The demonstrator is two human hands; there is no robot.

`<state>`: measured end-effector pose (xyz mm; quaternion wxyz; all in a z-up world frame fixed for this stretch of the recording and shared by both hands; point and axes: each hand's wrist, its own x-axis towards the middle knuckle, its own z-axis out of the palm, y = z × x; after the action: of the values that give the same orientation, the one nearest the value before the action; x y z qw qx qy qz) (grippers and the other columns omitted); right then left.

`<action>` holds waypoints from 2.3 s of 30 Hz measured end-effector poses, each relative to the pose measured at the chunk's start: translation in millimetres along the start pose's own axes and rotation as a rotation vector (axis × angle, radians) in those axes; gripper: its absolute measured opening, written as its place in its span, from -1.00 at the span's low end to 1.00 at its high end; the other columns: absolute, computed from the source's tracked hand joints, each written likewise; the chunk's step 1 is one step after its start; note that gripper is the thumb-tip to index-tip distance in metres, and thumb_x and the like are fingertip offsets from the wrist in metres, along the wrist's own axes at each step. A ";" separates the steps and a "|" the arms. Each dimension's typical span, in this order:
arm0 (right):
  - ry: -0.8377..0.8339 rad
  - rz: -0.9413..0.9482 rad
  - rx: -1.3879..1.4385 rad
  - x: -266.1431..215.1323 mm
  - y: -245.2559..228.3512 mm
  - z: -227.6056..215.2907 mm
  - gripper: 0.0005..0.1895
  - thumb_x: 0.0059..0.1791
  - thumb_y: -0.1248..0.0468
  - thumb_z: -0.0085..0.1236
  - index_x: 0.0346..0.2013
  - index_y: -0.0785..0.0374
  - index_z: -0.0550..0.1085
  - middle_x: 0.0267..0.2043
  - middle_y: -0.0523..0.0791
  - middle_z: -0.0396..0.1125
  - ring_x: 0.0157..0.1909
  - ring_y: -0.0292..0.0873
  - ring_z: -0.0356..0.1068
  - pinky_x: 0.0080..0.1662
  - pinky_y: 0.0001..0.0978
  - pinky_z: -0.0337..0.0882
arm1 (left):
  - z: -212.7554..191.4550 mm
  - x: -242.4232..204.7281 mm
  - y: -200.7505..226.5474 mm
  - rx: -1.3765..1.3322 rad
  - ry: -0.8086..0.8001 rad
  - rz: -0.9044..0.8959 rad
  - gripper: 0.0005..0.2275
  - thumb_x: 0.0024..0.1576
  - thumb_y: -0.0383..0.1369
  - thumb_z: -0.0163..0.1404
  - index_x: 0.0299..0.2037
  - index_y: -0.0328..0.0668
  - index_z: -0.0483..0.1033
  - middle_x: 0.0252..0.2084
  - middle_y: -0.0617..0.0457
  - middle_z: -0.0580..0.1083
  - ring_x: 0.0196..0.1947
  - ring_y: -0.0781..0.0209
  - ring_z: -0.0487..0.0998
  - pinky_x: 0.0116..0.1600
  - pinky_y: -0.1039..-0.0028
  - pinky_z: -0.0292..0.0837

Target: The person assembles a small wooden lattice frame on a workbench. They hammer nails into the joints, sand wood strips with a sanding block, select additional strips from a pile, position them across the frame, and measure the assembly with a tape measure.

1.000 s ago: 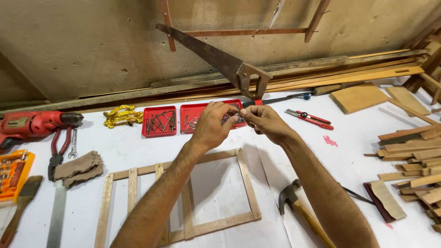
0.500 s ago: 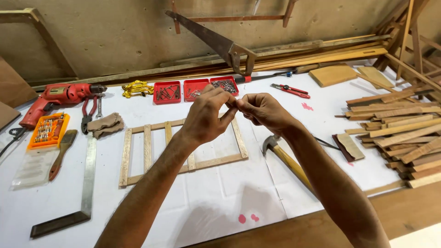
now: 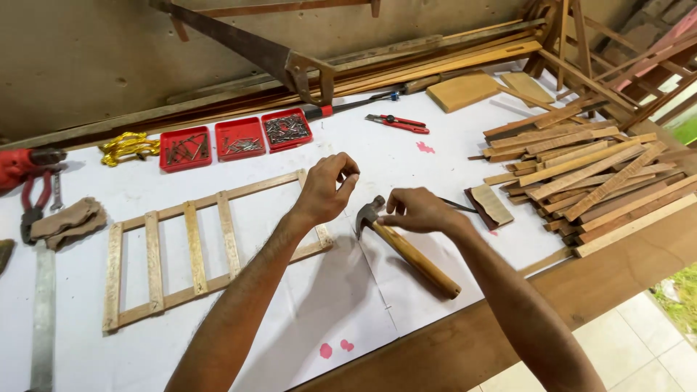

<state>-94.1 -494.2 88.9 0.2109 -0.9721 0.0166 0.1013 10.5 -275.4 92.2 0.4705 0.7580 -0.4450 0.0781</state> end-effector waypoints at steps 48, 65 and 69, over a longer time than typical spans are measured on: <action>0.031 0.042 0.370 128.9 -224.1 122.6 -0.49 -0.08 0.13 0.37 0.02 0.34 0.40 -0.41 -0.04 0.41 -0.54 -0.24 0.39 -0.53 -0.40 0.45 | -176.0 -212.2 -103.4 0.314 0.117 -0.623 -0.90 0.09 -0.50 0.14 -0.21 -0.23 0.55 0.09 -0.19 0.34 -0.02 -0.05 0.53 0.00 0.25 0.54; 0.198 0.219 0.072 145.6 -117.9 95.8 -0.30 -0.21 0.15 0.52 0.01 0.45 0.33 -0.29 0.12 0.42 -0.35 0.01 0.53 -0.37 -0.21 0.59 | -162.4 -187.8 -97.8 0.366 -0.021 -0.822 -0.87 0.22 -0.51 -0.04 -0.09 -0.42 0.45 -0.04 -0.22 0.26 -0.22 -0.01 0.60 -0.25 0.39 0.69; 0.206 0.214 0.116 146.2 -103.9 101.9 -0.36 -0.22 0.22 0.48 -0.01 0.46 0.35 -0.30 0.13 0.42 -0.36 -0.02 0.52 -0.38 -0.23 0.60 | -160.9 -185.8 -99.1 0.386 -0.008 -0.792 -0.85 0.23 -0.49 -0.03 -0.06 -0.41 0.44 -0.04 -0.22 0.26 -0.24 0.01 0.61 -0.24 0.39 0.68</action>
<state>37.4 -356.0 10.5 0.2519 -0.9562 0.1473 0.0217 23.0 -21.8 16.3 0.3120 0.9444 -0.0993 -0.0296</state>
